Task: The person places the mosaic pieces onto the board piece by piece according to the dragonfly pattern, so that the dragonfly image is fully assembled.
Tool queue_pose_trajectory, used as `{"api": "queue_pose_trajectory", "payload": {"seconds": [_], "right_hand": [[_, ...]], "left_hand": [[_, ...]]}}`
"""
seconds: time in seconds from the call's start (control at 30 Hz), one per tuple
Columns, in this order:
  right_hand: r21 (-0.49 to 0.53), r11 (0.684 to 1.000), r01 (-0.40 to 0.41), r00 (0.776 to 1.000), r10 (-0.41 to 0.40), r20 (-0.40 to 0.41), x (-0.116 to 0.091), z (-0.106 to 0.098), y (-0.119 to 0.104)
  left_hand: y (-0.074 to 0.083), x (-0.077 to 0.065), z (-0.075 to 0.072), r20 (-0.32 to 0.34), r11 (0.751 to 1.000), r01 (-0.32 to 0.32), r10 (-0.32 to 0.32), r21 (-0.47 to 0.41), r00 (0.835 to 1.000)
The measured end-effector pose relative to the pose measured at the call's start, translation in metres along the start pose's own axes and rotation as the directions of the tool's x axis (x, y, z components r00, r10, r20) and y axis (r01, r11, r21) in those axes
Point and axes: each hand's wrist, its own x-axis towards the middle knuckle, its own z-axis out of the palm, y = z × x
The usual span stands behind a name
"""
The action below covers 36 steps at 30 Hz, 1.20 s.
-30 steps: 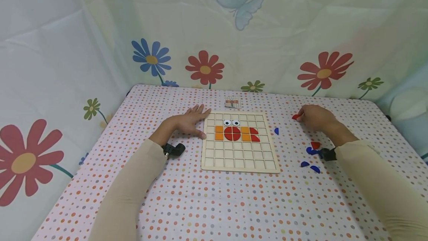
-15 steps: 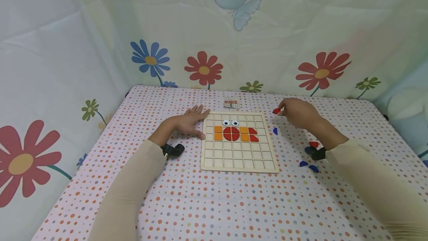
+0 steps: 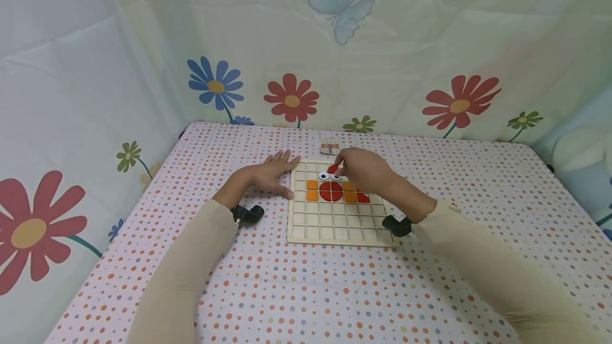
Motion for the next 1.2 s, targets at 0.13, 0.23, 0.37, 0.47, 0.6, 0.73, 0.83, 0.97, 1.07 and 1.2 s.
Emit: {"api": "queue_pose_trajectory", "payload": {"seconds": [0.13, 0.23, 0.37, 0.47, 0.6, 0.73, 0.83, 0.97, 1.07, 1.2], "right_hand": [[0.039, 0.999, 0.038, 0.998, -0.039, 0.043, 0.009, 0.012, -0.025], [0.038, 0.998, 0.044, 0.997, -0.046, 0.066, 0.017, 0.021, -0.036], [-0.017, 0.998, 0.067, 0.994, -0.065, 0.091, 0.028, 0.03, -0.043], [-0.052, 0.995, 0.088, 0.99, -0.082, 0.112, 0.034, 0.035, -0.045], [-0.076, 0.992, 0.101, 0.987, -0.09, 0.132, 0.039, 0.039, -0.048], [-0.096, 0.99, 0.106, 0.984, -0.09, 0.153, 0.042, 0.04, -0.051], [-0.11, 0.989, 0.101, 0.983, -0.082, 0.166, 0.044, 0.04, -0.052], [-0.114, 0.989, 0.089, 0.981, -0.068, 0.18, 0.046, 0.041, -0.052], [-0.114, 0.989, 0.089, 0.981, -0.068, 0.182, 0.047, 0.04, -0.052], [-0.108, 0.989, 0.096, 0.983, -0.077, 0.165, 0.047, 0.039, -0.054]], "left_hand": [[-0.002, 0.0, 0.001, 0.002, 1.0, -0.008, 0.008, 0.007, 1.0], [-0.002, 0.0, 0.0, 0.005, 1.0, -0.01, 0.01, 0.004, 1.0], [-0.002, 0.001, 0.0, 0.005, 1.0, -0.011, 0.011, 0.002, 1.0], [-0.002, 0.002, 0.0, 0.004, 1.0, -0.013, 0.013, 0.002, 1.0], [-0.002, 0.002, 0.0, 0.004, 1.0, -0.013, 0.012, 0.002, 1.0], [-0.002, 0.001, -0.001, 0.005, 1.0, -0.012, 0.012, 0.005, 1.0], [-0.002, 0.002, -0.001, 0.007, 1.0, -0.011, 0.011, 0.002, 1.0], [-0.003, 0.002, -0.001, 0.007, 1.0, -0.01, 0.01, 0.001, 1.0], [-0.002, 0.002, -0.001, 0.005, 1.0, -0.009, 0.009, -0.002, 1.0], [-0.002, 0.001, -0.001, 0.006, 1.0, -0.004, 0.004, -0.004, 1.0]]}}
